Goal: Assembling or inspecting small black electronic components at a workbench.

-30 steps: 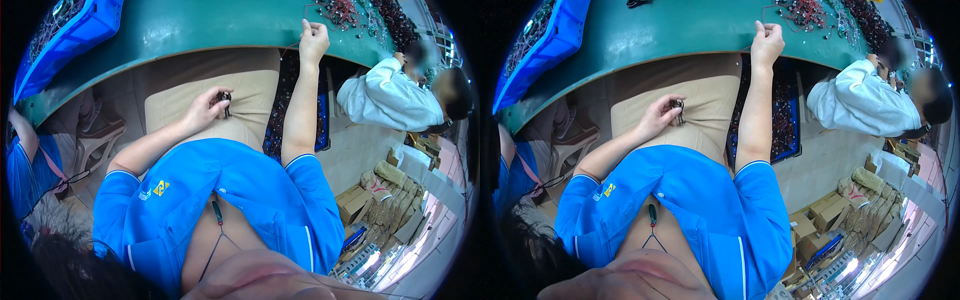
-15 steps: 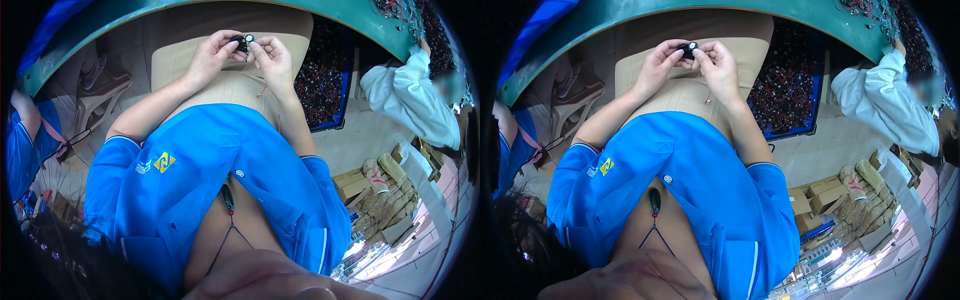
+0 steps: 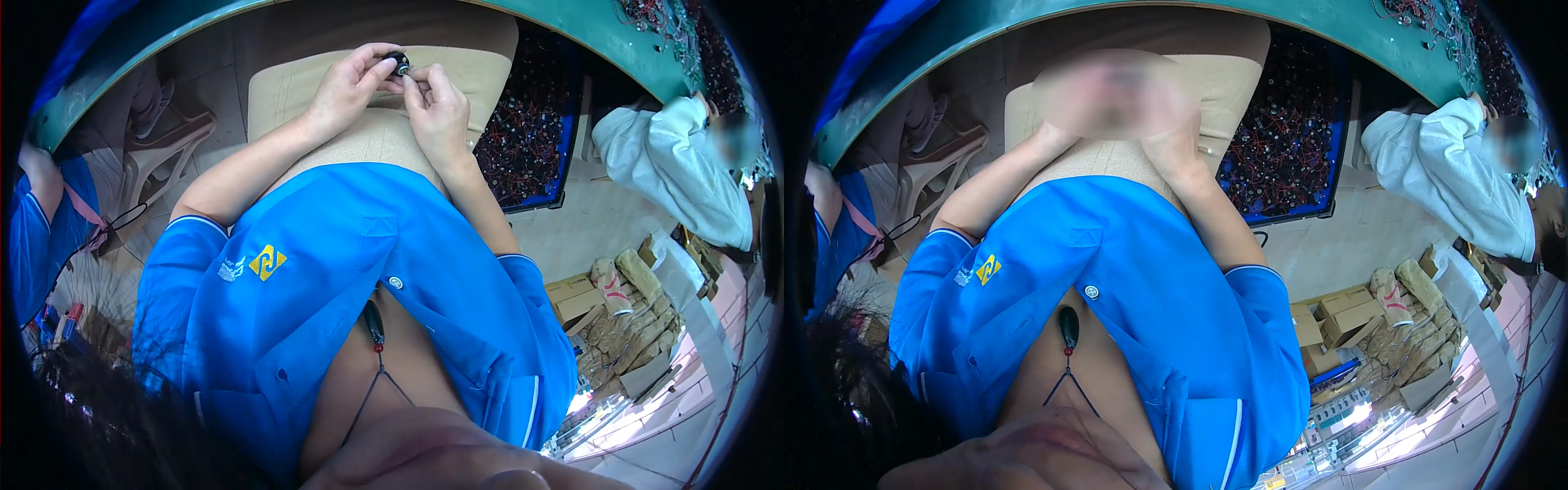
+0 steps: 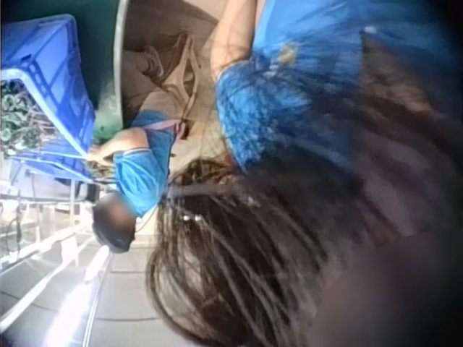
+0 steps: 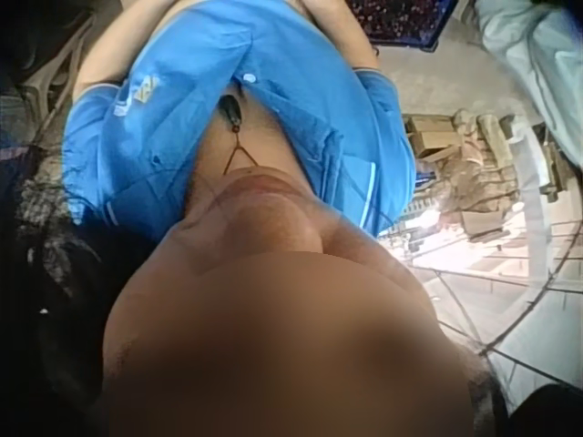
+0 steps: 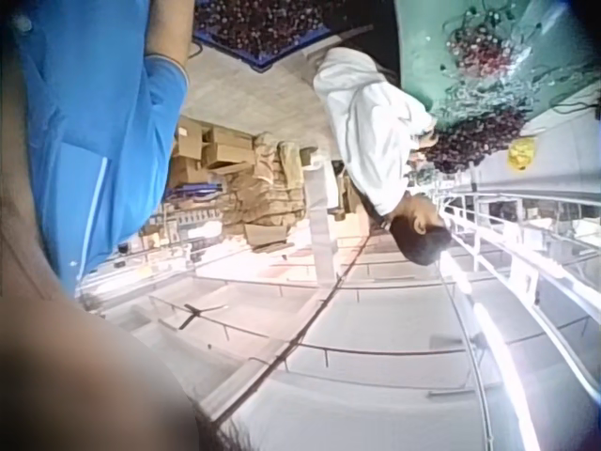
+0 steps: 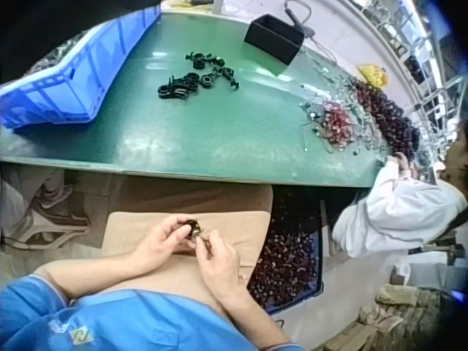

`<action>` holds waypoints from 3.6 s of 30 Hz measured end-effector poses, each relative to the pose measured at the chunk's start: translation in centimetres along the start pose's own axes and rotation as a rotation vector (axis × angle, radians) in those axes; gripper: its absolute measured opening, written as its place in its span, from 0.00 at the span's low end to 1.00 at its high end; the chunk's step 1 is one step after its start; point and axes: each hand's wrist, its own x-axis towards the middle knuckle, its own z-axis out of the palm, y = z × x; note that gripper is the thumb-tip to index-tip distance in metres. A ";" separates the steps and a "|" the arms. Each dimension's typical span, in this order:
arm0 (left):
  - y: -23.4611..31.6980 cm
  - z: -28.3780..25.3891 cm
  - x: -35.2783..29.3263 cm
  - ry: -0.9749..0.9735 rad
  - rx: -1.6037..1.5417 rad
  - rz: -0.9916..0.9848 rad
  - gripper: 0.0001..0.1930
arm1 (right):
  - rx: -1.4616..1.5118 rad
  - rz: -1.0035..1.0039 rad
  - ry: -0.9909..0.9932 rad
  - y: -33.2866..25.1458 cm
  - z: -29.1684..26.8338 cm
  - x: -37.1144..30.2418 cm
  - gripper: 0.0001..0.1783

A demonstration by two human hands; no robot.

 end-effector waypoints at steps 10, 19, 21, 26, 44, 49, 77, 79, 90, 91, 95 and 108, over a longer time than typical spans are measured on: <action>-0.9 0.0 0.0 -0.025 -0.003 0.027 0.16 | -0.141 -0.134 0.038 -0.4 0.2 -0.1 0.03; -1.1 -0.1 -0.3 -0.055 0.059 0.033 0.16 | -0.230 -0.229 0.035 -0.6 -0.1 -0.2 0.03; -1.0 -0.1 -0.3 -0.057 0.065 0.033 0.16 | -0.253 -0.229 0.015 -0.7 -0.2 -0.2 0.03; -0.5 -0.1 -0.5 -0.063 0.108 0.020 0.16 | -0.281 -0.217 0.003 -1.2 -0.5 -0.4 0.03; -0.7 0.0 -0.3 -0.134 0.014 0.042 0.17 | -0.293 -0.231 0.031 -0.9 -0.8 -1.1 0.03; -0.2 -0.3 -0.3 -0.172 -0.055 0.000 0.16 | -0.182 -0.097 -0.022 -0.9 -0.7 -1.4 0.03; -1.1 -0.2 -0.2 -0.086 -0.033 -0.059 0.17 | -0.156 -0.087 -0.071 -0.4 -0.4 -1.0 0.04; -1.0 -0.1 -0.3 -0.077 0.001 -0.037 0.17 | -0.150 -0.084 -0.060 -0.3 -0.3 -1.1 0.04; -0.5 -0.3 -0.4 -0.057 0.167 0.002 0.13 | -0.065 0.042 -0.042 0.2 0.1 -1.3 0.09; -0.3 -0.3 -0.4 -0.056 0.147 -0.018 0.12 | -0.048 0.024 -0.031 0.5 0.2 -1.4 0.10; 0.2 -0.4 0.0 -0.079 0.036 -0.028 0.11 | -0.001 0.039 -0.037 0.7 0.1 -1.4 0.11; 0.4 -0.2 1.1 -0.176 0.127 -0.046 0.16 | -0.007 0.056 -0.060 1.8 -0.8 -1.2 0.08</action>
